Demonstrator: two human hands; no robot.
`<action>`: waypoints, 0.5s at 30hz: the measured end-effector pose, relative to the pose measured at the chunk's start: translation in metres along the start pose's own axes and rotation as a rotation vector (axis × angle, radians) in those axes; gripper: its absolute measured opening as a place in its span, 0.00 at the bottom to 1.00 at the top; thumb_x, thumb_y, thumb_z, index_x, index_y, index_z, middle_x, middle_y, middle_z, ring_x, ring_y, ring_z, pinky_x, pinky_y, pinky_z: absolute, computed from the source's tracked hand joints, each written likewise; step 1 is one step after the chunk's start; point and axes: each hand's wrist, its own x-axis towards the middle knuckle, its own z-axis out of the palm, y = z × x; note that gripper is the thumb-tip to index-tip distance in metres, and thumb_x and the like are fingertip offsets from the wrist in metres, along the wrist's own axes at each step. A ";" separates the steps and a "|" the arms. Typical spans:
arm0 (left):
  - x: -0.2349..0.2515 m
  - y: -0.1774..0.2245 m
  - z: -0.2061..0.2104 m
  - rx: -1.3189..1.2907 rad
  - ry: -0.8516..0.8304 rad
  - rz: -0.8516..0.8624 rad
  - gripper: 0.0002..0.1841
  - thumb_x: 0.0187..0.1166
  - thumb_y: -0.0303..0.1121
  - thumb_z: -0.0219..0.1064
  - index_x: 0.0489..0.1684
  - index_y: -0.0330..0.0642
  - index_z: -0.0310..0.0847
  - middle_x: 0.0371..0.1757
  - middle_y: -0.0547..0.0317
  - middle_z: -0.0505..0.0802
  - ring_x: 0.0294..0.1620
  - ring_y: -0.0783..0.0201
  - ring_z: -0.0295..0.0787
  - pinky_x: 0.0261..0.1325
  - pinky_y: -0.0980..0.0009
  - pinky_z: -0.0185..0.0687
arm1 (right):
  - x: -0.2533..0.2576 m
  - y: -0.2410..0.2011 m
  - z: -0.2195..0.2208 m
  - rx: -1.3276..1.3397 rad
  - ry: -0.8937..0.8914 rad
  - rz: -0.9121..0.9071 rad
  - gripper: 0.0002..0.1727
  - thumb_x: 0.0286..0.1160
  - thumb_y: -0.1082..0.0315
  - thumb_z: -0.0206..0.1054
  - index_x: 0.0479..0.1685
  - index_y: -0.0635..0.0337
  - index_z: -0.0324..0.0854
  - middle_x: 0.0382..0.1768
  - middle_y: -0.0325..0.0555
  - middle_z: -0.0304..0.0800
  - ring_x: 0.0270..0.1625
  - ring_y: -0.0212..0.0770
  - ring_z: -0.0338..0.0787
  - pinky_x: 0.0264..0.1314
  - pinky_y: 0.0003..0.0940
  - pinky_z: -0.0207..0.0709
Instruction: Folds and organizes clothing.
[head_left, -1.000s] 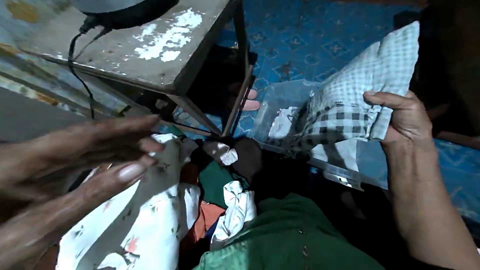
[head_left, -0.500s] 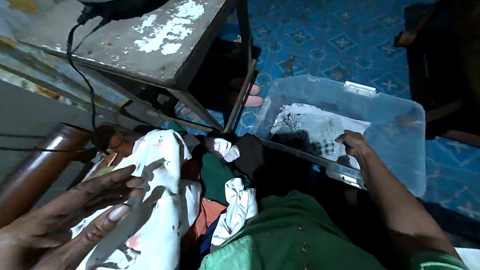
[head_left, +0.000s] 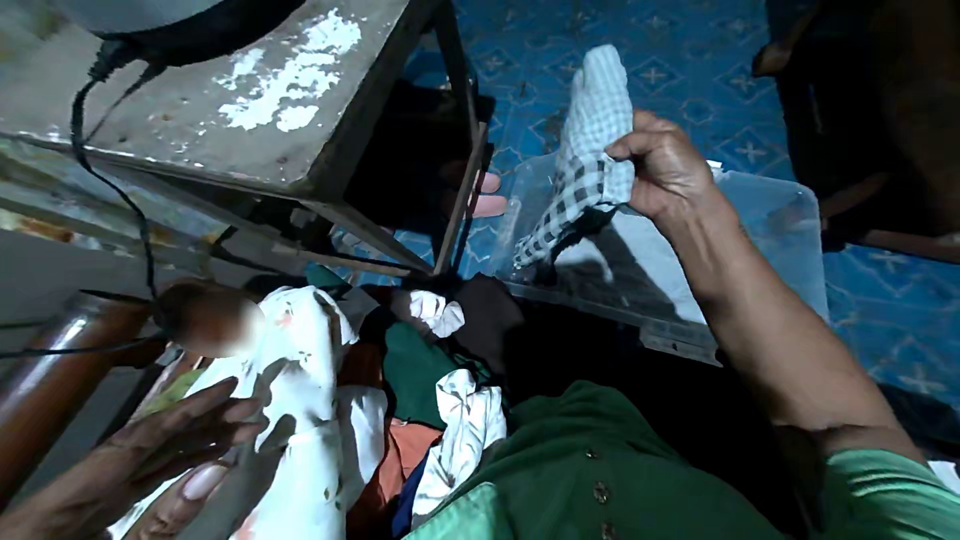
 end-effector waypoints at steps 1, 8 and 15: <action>-0.001 0.002 0.001 -0.020 0.012 -0.005 0.28 0.83 0.32 0.69 0.80 0.33 0.69 0.66 0.55 0.91 0.62 0.61 0.90 0.67 0.62 0.88 | -0.001 -0.004 0.005 0.026 -0.028 -0.014 0.23 0.66 0.88 0.51 0.57 0.59 0.76 0.42 0.43 0.90 0.39 0.35 0.92 0.40 0.35 0.91; -0.004 -0.004 0.001 -0.010 0.032 -0.040 0.29 0.83 0.33 0.68 0.80 0.29 0.68 0.65 0.52 0.90 0.61 0.60 0.91 0.67 0.62 0.88 | -0.001 0.008 -0.048 0.106 -0.165 -0.152 0.22 0.69 0.82 0.50 0.59 0.53 0.76 0.46 0.40 0.93 0.47 0.34 0.94 0.49 0.34 0.91; -0.003 -0.008 0.010 0.110 0.149 -0.006 0.26 0.81 0.43 0.70 0.77 0.45 0.78 0.64 0.62 0.93 0.61 0.65 0.92 0.63 0.67 0.90 | -0.020 0.104 -0.196 -0.703 0.430 0.413 0.31 0.79 0.75 0.64 0.84 0.57 0.66 0.53 0.54 0.82 0.40 0.40 0.79 0.40 0.39 0.77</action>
